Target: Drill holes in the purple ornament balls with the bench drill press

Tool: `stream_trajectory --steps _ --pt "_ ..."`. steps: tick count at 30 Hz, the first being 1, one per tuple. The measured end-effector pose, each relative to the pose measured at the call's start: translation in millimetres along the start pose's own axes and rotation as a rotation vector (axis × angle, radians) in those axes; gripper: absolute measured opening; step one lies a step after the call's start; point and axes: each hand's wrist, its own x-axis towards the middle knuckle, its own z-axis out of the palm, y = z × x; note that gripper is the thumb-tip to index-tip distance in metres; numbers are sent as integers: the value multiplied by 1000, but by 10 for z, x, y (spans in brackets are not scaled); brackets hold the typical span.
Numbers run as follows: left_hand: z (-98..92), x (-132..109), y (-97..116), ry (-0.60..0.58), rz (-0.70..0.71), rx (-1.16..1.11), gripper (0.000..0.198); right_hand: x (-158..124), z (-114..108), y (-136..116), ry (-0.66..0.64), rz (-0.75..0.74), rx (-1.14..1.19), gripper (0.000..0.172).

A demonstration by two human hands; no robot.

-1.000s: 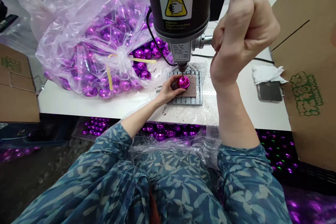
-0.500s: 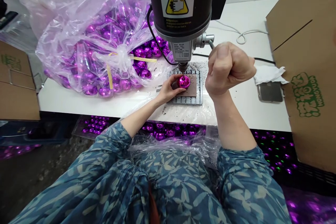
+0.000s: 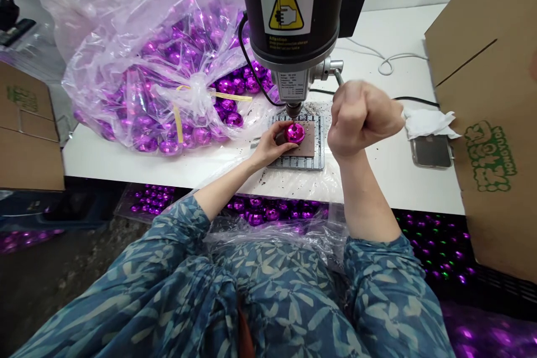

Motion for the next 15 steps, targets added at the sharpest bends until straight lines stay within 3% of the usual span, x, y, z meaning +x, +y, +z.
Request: stream_trajectory --steps 6,10,12,15 --pt "6 5 73 51 38 123 55 549 409 -181 7 292 -31 81" --pt "-157 -265 473 115 79 399 45 659 427 -67 40 408 -45 79" --pt "-294 -542 751 -52 61 504 44 653 394 -36 20 432 -90 75" --pt "-505 -964 1068 -549 7 532 48 644 355 -60 -8 484 -144 65"
